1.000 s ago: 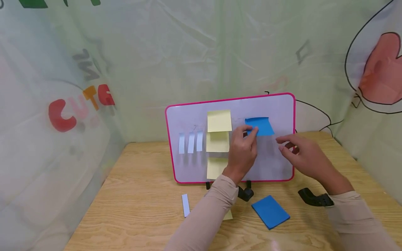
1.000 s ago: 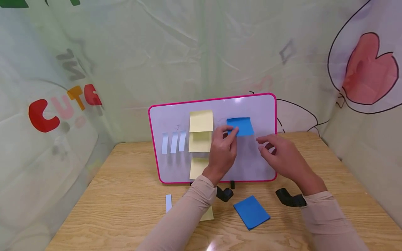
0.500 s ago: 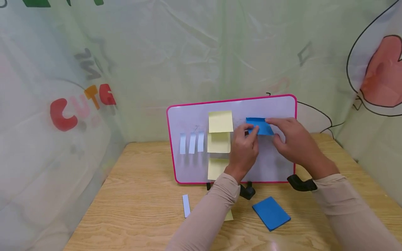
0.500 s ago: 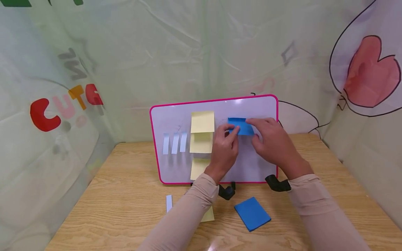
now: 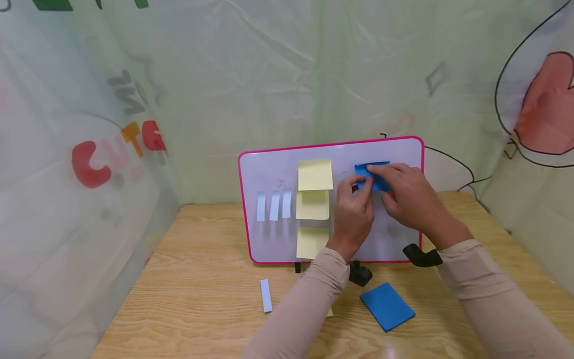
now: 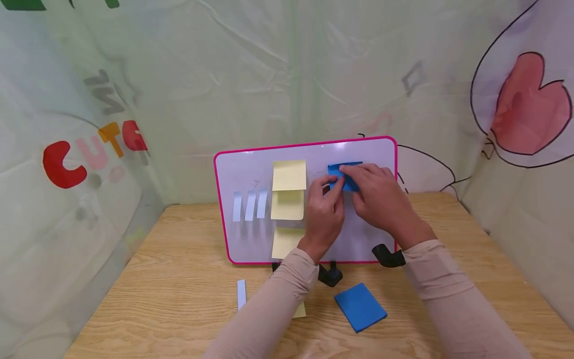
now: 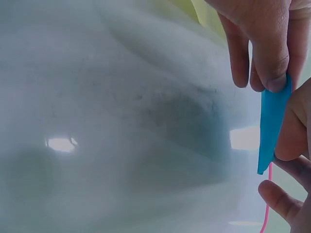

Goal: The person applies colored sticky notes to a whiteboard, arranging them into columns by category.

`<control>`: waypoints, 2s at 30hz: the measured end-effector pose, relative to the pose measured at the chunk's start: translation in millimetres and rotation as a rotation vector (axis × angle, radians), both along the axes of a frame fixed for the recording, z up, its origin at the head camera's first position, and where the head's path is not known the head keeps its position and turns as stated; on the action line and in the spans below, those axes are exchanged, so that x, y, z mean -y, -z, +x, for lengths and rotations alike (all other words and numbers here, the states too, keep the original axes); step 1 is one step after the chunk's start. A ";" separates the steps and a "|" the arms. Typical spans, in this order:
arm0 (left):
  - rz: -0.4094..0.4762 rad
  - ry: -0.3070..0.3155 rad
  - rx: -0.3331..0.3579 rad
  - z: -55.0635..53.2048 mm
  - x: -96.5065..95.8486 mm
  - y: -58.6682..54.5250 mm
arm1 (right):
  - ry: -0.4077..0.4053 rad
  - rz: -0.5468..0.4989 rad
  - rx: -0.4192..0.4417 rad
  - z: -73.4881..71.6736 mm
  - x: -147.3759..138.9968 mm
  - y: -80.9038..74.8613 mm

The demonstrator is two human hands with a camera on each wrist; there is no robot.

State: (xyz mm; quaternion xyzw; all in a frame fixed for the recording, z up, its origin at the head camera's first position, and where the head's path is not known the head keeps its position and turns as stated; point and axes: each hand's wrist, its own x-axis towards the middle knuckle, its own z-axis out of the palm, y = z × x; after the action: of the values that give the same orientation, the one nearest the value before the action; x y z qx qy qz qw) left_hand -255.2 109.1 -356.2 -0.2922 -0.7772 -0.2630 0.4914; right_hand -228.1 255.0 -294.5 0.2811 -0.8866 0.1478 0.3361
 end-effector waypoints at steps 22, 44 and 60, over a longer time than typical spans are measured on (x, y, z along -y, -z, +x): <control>0.079 0.027 0.026 -16.2 -7.7 -6.5 | -0.009 0.092 0.016 -21.0 9.2 -16.8; -0.013 -0.083 0.068 -17.7 -3.0 -3.7 | 0.043 0.059 0.003 -28.1 -6.7 -6.1; -0.230 -0.283 0.115 -10.3 -4.5 2.8 | 0.103 -0.041 -0.011 -28.5 -22.5 10.7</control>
State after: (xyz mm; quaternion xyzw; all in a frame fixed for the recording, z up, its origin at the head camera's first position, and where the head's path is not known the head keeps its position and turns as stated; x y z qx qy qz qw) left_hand -265.5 113.5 -359.1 -0.2186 -0.8623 -0.1170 0.4415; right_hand -256.6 277.5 -305.1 0.2293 -0.8948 0.1467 0.3539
